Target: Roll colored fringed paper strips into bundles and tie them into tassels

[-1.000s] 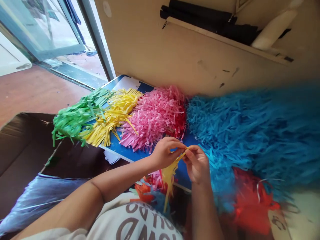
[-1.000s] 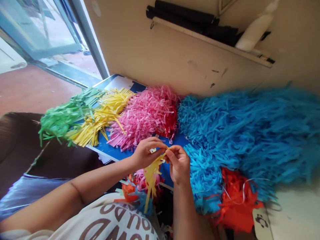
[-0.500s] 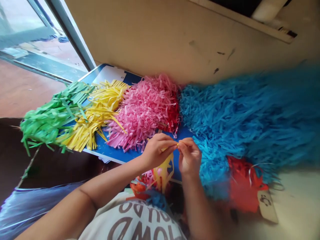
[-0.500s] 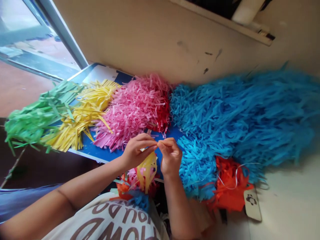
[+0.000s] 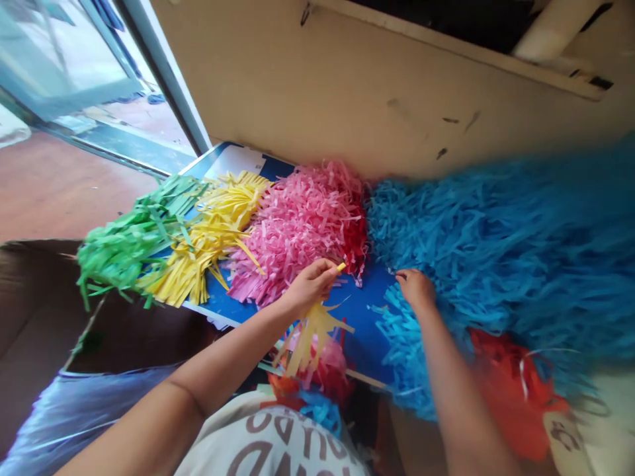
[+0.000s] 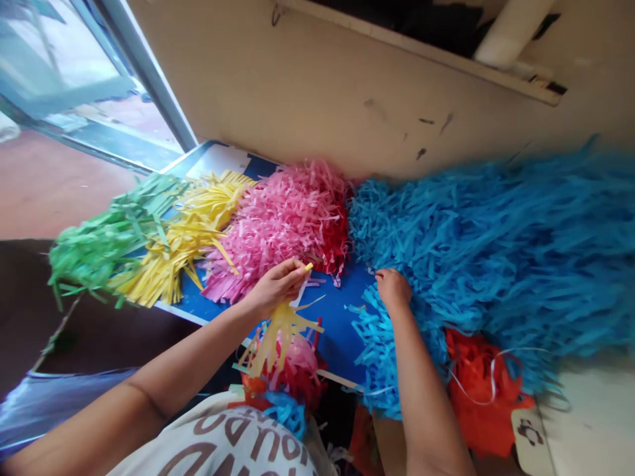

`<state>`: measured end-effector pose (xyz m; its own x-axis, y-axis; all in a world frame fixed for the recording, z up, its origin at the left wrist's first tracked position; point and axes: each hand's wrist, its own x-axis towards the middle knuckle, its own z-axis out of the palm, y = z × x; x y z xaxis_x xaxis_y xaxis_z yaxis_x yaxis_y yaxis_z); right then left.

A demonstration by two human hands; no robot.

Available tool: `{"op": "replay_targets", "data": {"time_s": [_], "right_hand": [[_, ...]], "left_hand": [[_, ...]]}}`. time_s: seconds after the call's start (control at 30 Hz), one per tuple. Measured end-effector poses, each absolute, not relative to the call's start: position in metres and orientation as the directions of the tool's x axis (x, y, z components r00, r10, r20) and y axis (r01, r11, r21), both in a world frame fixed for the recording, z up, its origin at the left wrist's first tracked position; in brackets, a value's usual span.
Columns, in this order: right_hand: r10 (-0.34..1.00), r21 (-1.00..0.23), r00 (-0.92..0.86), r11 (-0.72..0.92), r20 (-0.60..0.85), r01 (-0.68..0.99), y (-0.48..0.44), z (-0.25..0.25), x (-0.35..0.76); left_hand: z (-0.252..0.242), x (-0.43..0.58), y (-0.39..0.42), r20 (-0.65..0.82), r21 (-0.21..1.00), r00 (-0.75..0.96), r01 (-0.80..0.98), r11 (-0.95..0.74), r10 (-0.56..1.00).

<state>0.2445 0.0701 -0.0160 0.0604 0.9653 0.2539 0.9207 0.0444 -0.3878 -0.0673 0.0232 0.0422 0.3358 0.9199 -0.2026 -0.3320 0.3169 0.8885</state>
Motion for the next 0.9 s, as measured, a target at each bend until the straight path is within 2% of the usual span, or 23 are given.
{"op": "replay_targets", "data": {"time_s": [0.07, 0.13, 0.23, 0.33, 0.43, 0.6, 0.8, 0.9], "right_hand": [[0.962, -0.396, 0.061, 0.052, 0.267, 0.917, 0.059, -0.002, 0.230], [0.962, -0.479, 0.041, 0.098, 0.270, 0.872, 0.037, 0.017, 0.205], [0.972, -0.777, 0.005, 0.186, 0.237, 0.601, -0.005, 0.043, 0.159], [0.973, -0.932, 0.115, 0.153, 0.200, 0.330, -0.041, 0.050, 0.121], [0.960, -0.971, 0.222, 0.129, 0.173, 0.200, -0.059, 0.041, 0.108], [0.954, -0.978, 0.263, 0.097, 0.144, 0.184, -0.071, 0.034, 0.110], [0.961, -0.971, 0.248, 0.065, 0.123, 0.232, -0.080, 0.043, 0.111], [0.973, -0.972, 0.210, 0.045, 0.095, 0.232, -0.083, 0.045, 0.111]], "left_hand": [[0.044, -0.071, 0.021, -0.055, 0.981, 0.284, -0.165, 0.105, 0.957], [0.048, -0.074, 0.018, 0.157, 0.985, 0.284, 0.018, -0.169, 0.946], [0.054, -0.073, 0.009, 0.342, 0.905, 0.341, 0.131, -0.404, 0.876], [0.055, -0.069, 0.000, 0.382, 0.882, 0.353, 0.137, -0.451, 0.854], [0.054, -0.068, -0.008, 0.377, 0.882, 0.378, 0.132, -0.452, 0.846], [0.058, -0.070, -0.016, 0.404, 0.845, 0.433, 0.160, -0.509, 0.806], [0.062, -0.070, -0.023, 0.480, 0.678, 0.528, 0.283, -0.678, 0.700], [0.064, -0.070, -0.026, 0.488, 0.645, 0.555, 0.292, -0.707, 0.674]]}}
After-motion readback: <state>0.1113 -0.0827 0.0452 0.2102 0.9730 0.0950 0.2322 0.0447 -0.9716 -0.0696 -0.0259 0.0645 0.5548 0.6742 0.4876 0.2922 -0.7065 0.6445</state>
